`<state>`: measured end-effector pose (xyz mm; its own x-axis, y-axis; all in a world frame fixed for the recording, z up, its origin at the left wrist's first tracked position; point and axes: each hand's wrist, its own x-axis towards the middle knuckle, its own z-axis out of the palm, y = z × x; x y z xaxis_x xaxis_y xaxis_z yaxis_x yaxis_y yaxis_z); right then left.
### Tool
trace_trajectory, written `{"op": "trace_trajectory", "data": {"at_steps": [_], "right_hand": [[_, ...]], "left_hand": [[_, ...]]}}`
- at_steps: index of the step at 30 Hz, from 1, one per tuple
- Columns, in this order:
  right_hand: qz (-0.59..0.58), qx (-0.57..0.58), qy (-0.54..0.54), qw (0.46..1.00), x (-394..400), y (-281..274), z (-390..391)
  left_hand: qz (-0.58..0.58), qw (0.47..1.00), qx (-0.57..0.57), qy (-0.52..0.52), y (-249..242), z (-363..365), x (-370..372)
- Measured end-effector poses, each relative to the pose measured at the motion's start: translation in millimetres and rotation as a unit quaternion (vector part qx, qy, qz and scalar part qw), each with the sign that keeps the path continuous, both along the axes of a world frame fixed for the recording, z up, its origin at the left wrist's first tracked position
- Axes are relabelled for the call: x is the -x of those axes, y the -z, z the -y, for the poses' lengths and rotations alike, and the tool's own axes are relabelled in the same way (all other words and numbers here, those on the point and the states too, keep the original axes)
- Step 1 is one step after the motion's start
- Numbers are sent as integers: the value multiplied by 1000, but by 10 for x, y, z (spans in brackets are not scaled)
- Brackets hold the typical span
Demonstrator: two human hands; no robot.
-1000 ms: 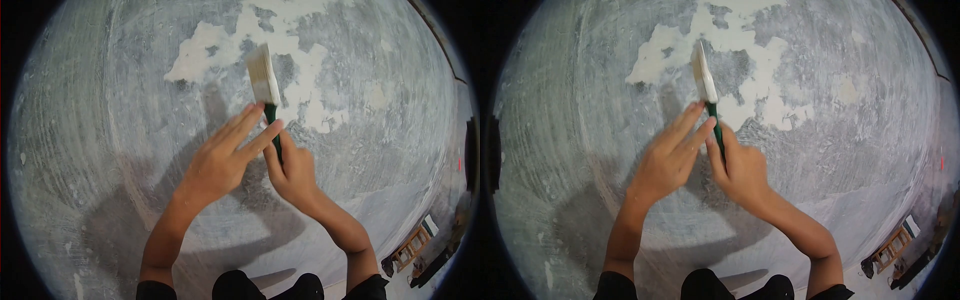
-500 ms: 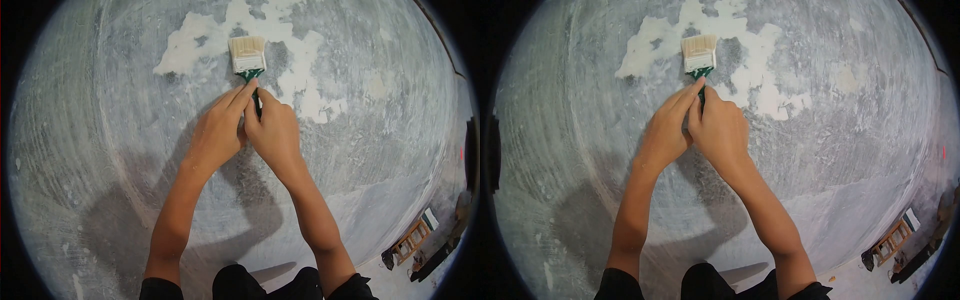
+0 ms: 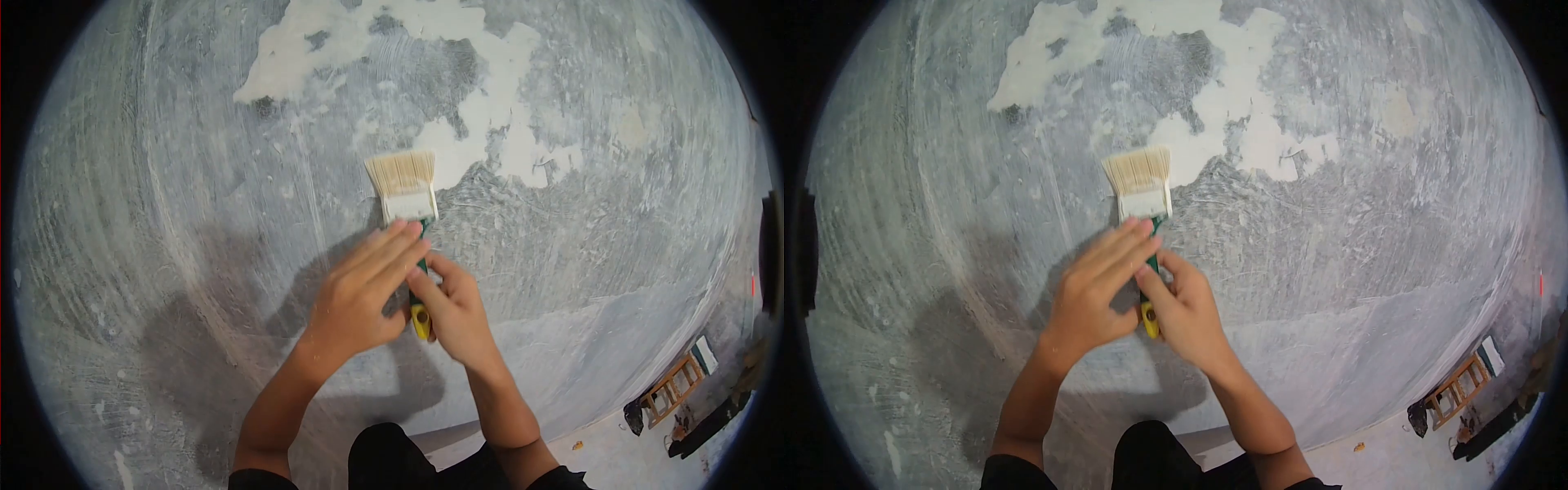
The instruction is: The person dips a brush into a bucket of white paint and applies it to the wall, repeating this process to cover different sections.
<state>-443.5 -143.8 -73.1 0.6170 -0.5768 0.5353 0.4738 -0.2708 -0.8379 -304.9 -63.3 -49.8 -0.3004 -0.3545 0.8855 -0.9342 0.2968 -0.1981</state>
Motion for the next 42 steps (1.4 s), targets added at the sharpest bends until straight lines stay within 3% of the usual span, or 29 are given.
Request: {"op": "trace_trajectory", "data": {"at_steps": [6, 10, 12, 14, 16, 20, 23, 30, 32, 42], "right_hand": [[-43, -105, -16, 993, 120, 831, -220], [-97, -129, -13, 987, 212, 1200, -365], [-101, -116, -10, 988, 260, 1188, -457], [-110, 74, 97, 986, 303, 1055, -514], [-39, 144, 146, 978, 297, 633, -561], [55, 76, 0, 996, 11, -408, -248], [21, 88, 16, 996, -116, -585, -77], [-22, 7, -37, 999, -93, 128, -113], [-60, -71, -74, 993, -30, 388, -159], [-143, -223, -122, 957, 191, 1553, -341]], "left_hand": [[-63, 990, -125, 34, 747, -156, 54], [-82, 990, -112, 13, 1174, -226, 129], [-47, 998, -30, 4, 1187, -244, 154], [-29, 1000, 10, 0, 952, -291, 194], [33, 994, 105, -5, 609, -301, 185], [94, 975, 202, -1, -473, 61, -45], [65, 983, 172, -4, -625, 231, -213], [59, 989, 131, 23, 123, 253, -316], [21, 998, 62, 17, 424, 173, -261], [-84, 987, -127, 45, 1567, -114, -93]]}}
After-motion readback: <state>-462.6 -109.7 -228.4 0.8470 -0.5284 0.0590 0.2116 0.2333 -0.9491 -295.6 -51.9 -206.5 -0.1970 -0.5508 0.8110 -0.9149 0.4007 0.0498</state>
